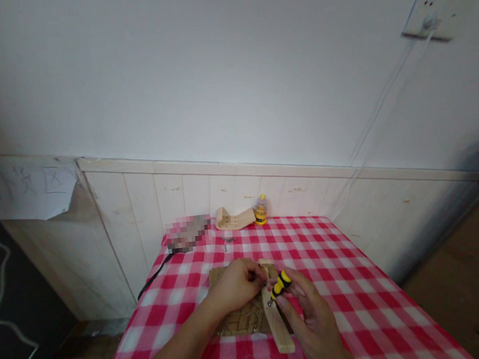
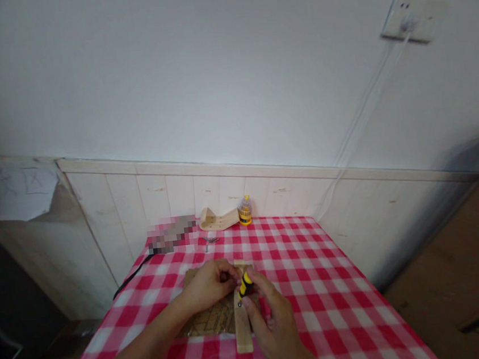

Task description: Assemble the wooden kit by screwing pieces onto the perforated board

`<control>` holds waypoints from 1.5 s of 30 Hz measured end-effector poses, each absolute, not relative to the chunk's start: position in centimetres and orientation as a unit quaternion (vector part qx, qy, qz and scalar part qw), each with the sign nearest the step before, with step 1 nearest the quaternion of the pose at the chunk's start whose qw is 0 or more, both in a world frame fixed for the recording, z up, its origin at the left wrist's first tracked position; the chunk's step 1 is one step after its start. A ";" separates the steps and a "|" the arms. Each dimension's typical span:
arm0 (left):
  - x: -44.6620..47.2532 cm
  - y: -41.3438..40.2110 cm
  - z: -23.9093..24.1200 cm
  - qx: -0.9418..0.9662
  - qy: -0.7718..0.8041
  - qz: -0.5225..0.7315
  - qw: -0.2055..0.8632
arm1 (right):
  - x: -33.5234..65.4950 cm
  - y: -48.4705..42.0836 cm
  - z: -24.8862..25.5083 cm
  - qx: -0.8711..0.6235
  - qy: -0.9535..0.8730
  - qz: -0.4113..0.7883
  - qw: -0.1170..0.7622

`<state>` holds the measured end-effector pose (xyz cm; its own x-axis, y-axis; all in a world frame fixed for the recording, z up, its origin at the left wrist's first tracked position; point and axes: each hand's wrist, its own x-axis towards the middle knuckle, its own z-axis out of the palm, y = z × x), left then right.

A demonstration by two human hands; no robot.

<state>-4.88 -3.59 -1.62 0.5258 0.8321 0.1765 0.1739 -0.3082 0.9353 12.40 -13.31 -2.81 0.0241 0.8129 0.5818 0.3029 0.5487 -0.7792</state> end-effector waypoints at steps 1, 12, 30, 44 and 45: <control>-4.9 -3.5 -1.7 0.732 0.343 0.345 0.477 | 12.4 -13.3 -2.8 -0.423 -0.661 0.219 0.579; -5.0 -3.7 -1.4 0.737 0.343 0.349 0.467 | 12.3 -13.1 -3.0 -0.449 -0.650 0.189 0.583; -4.9 -3.5 -1.8 0.734 0.354 0.343 0.467 | 12.3 -13.0 -2.8 -0.455 -0.641 0.185 0.591; -5.0 -3.3 -1.8 0.744 0.354 0.338 0.456 | 12.2 -13.4 -2.4 -0.466 -0.614 0.250 0.586; -5.0 -3.3 -2.0 0.744 0.352 0.339 0.456 | 12.2 -13.4 -2.3 -0.463 -0.615 0.255 0.586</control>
